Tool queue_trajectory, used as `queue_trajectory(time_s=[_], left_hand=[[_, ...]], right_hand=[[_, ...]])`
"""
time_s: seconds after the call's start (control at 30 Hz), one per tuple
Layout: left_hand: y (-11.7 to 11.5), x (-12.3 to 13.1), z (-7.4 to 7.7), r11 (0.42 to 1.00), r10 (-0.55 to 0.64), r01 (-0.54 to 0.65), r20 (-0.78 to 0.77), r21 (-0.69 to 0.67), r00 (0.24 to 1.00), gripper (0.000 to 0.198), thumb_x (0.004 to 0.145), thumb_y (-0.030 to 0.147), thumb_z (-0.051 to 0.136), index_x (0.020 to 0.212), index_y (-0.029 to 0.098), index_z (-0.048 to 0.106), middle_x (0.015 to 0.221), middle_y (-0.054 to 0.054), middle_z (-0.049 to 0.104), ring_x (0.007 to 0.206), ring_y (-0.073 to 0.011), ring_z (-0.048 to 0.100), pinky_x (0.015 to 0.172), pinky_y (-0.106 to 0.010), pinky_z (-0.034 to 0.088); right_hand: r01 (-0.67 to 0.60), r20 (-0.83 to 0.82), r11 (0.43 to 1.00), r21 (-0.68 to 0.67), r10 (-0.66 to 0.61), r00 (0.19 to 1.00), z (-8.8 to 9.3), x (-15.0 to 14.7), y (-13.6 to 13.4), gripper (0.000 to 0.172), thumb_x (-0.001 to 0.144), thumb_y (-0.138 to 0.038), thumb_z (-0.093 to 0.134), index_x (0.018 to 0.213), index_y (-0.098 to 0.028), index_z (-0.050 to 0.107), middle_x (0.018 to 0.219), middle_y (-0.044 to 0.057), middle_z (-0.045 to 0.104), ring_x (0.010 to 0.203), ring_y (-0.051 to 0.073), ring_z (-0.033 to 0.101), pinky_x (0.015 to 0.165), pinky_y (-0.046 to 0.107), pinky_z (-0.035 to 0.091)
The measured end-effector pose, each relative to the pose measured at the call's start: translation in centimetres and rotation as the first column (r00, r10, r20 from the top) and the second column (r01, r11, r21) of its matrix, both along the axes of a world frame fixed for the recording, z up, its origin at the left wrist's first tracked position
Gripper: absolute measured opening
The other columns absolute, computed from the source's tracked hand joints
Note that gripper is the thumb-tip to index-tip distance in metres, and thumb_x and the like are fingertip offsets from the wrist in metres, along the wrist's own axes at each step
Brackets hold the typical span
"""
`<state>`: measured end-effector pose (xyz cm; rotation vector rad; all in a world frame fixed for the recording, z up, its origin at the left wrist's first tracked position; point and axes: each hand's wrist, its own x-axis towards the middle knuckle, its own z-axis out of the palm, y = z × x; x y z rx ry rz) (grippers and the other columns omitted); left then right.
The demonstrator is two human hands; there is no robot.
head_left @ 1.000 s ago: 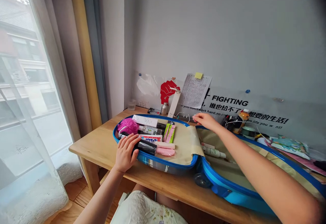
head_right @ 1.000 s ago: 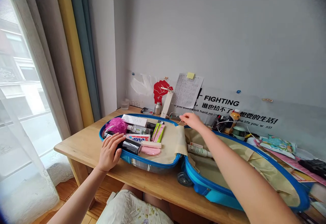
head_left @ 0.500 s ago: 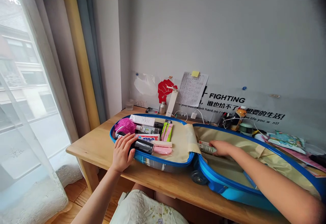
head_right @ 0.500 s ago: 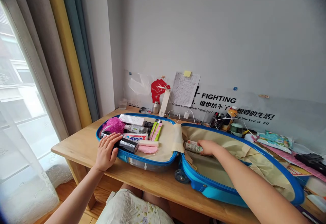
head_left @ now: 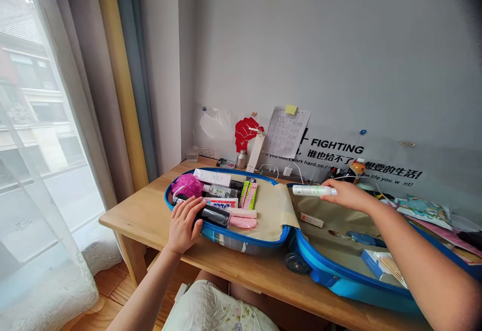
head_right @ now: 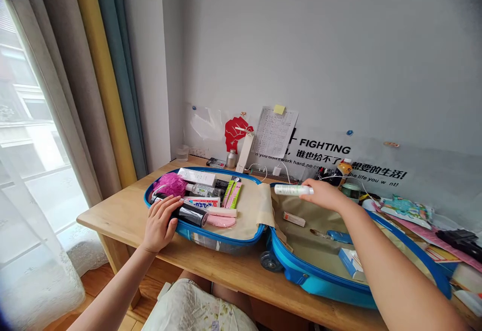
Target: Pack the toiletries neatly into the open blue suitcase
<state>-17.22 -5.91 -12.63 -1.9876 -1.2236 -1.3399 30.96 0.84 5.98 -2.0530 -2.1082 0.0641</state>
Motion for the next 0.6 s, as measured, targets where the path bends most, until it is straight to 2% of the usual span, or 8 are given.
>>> queue_trajectory(time_s=[0.1,0.2,0.3,0.4,0.5,0.6], left_hand=[[0.0,0.0,0.1,1.000,-0.001,0.001,-0.013,0.014,1.000,0.046,0.102,0.040,0.029,0.128,0.021,0.062,0.128,-0.010,0.068,0.125,-0.0254,0.057,0.110,-0.042,0.033],[0.0,0.0,0.1,1.000,0.000,0.000,-0.015,0.015,1.000,0.046,0.102,0.040,0.029,0.128,0.021,0.062,0.129,-0.010,0.068,0.125,-0.0252,0.057,0.110,-0.042,0.033],[0.0,-0.1,0.1,1.000,0.002,-0.002,-0.016,0.006,1.000,0.046,0.102,0.041,0.029,0.128,0.021,0.062,0.130,-0.010,0.067,0.126,-0.0252,0.056,0.110,-0.042,0.033],[-0.1,0.0,0.1,1.000,-0.004,0.005,-0.018,0.014,1.000,0.045,0.102,0.039,0.031,0.127,0.020,0.062,0.130,-0.010,0.067,0.127,-0.0253,0.056,0.110,-0.041,0.032],[-0.1,0.0,0.3,1.000,-0.009,0.010,-0.019,0.027,1.000,0.043,0.102,0.037,0.032,0.128,0.020,0.062,0.130,-0.010,0.067,0.126,-0.0251,0.056,0.110,-0.040,0.033],[-0.1,0.0,0.3,1.000,-0.006,0.006,-0.021,0.020,1.000,0.044,0.102,0.037,0.031,0.129,0.020,0.061,0.131,-0.010,0.067,0.126,-0.0250,0.056,0.110,-0.040,0.032]], right_hand=[[-0.003,-0.089,0.992,0.129,0.015,0.996,1.3,-3.8,-0.2,0.038,0.072,-0.042,0.068,0.105,-0.024,0.066,0.098,0.006,0.074,0.083,0.024,0.067,0.066,0.029,0.046],[-0.131,-0.202,0.982,0.138,0.157,0.967,0.8,-10.2,-0.5,0.040,0.081,-0.040,0.061,0.117,-0.023,0.062,0.107,0.007,0.073,0.089,0.022,0.067,0.072,0.029,0.048],[-0.271,-0.218,0.959,0.077,0.282,0.934,-1.4,-17.1,-0.6,0.034,0.083,-0.037,0.062,0.115,-0.023,0.063,0.111,0.004,0.073,0.094,0.019,0.067,0.078,0.028,0.048],[-0.354,-0.212,0.935,0.005,0.347,0.914,-4.1,-22.5,-0.6,0.030,0.081,-0.036,0.068,0.109,-0.024,0.066,0.105,0.002,0.074,0.089,0.018,0.068,0.073,0.025,0.048],[-0.390,-0.188,0.920,-0.039,0.377,0.907,-6.1,-26.0,-0.6,0.033,0.081,-0.036,0.069,0.111,-0.023,0.066,0.109,0.005,0.074,0.095,0.022,0.069,0.075,0.027,0.048],[-0.401,-0.150,0.915,-0.049,0.390,0.908,-7.0,-27.8,-0.6,0.037,0.087,-0.034,0.063,0.120,-0.019,0.062,0.124,0.011,0.069,0.109,0.025,0.067,0.083,0.029,0.048]])
